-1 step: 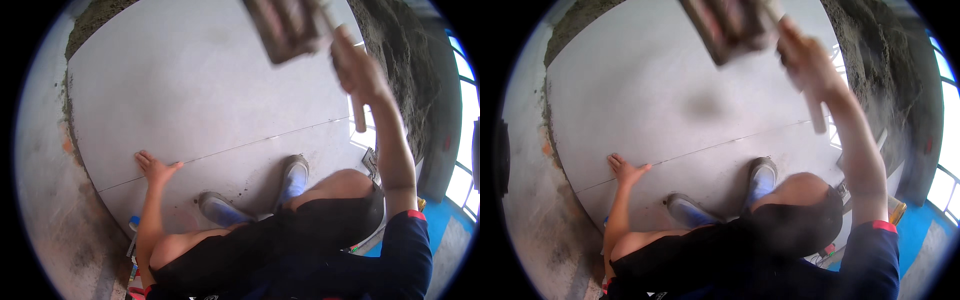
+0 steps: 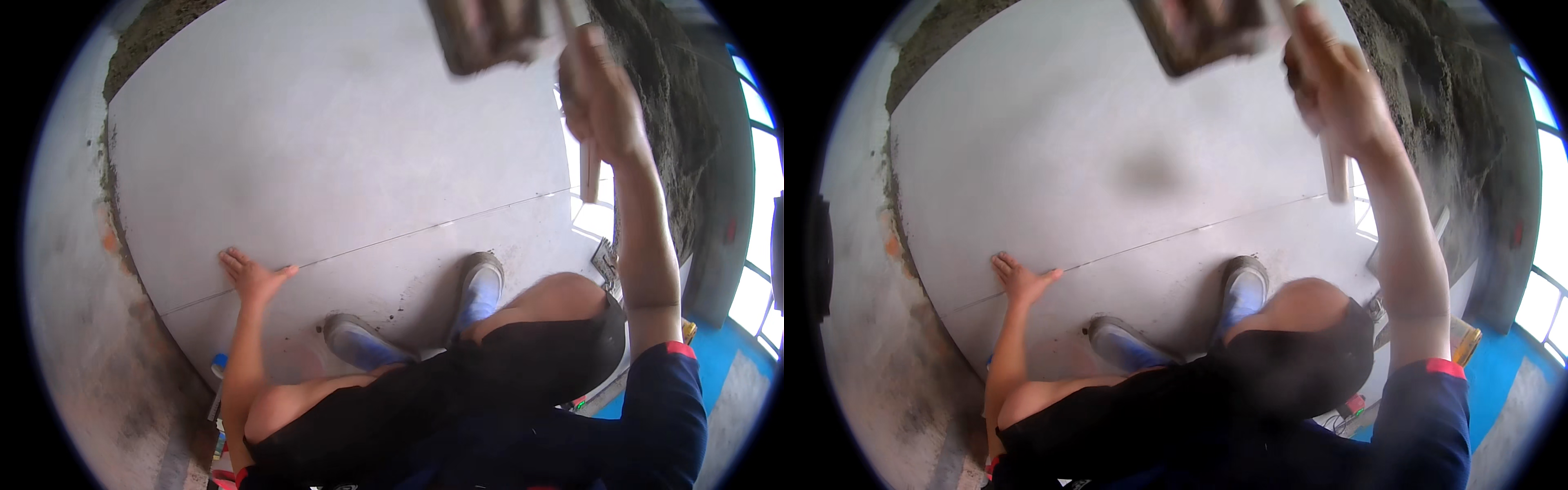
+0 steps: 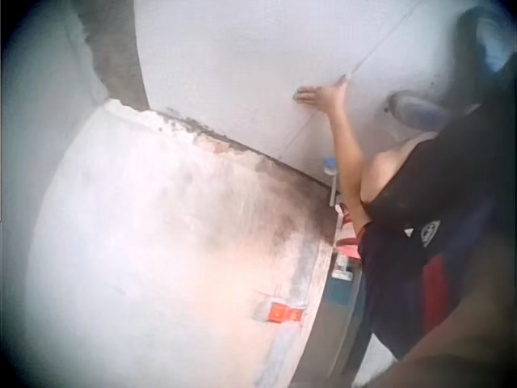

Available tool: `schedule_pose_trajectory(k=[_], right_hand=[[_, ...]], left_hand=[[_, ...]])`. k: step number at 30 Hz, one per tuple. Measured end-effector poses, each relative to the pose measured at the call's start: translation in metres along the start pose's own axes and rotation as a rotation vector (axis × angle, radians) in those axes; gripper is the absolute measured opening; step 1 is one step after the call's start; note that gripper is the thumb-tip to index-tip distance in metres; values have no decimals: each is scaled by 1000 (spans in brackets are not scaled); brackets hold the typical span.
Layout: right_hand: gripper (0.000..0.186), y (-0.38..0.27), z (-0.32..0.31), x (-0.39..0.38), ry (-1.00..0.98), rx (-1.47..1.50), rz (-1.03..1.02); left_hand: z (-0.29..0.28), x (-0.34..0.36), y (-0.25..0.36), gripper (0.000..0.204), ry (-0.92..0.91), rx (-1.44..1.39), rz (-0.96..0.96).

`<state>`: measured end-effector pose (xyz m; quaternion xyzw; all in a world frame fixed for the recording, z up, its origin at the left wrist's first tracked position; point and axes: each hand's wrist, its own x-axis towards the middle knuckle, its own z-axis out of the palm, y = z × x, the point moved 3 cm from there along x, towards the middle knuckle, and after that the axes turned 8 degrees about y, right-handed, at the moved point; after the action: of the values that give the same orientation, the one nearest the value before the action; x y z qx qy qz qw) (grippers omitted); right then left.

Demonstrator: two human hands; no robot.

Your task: The person assists another individual in lifting and placing a large floor tile onto a sand bed. The person then uses a wooden float to tap the tile into place and applies tape to the seams between tiles.

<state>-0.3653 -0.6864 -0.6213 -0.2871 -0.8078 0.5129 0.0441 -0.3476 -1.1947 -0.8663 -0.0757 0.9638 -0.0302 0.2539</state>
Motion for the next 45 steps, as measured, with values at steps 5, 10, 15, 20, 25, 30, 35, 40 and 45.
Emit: schedule_pose_trajectory(k=[5, 10, 15, 20, 25, 30, 35, 40, 45], right_hand=[[66, 125, 21, -19, 314, -280, 62], [86, 217, 90, -34, -170, -386, 500], [81, 239, 62, -69, -273, -237, 554], [73, 185, 38, -45, -184, -86, 542], [46, 39, -8, 22, -54, 148, 524], [55, -36, -77, 78, 389, 267, -332], [55, 153, 16, 95, 294, -297, 295], [59, 112, 68, 187, -136, -122, 714], [55, -62, 24, 243, -101, 79, 233]], left_hand=[[8, 12, -3, 149, -19, 31, 16], [4, 24, -11, 150, -109, 163, 52], [-36, 60, 23, 128, -376, 190, 260], [-50, 138, 141, 113, -93, 146, 363], [-49, 190, 254, 113, 181, -375, -396], [-66, 188, 306, 98, 512, -566, -646], [-91, 174, 334, 89, 526, -524, -635], [-73, 175, 327, 88, 523, -413, -674], [-95, 186, 321, 90, 502, -390, -691]])
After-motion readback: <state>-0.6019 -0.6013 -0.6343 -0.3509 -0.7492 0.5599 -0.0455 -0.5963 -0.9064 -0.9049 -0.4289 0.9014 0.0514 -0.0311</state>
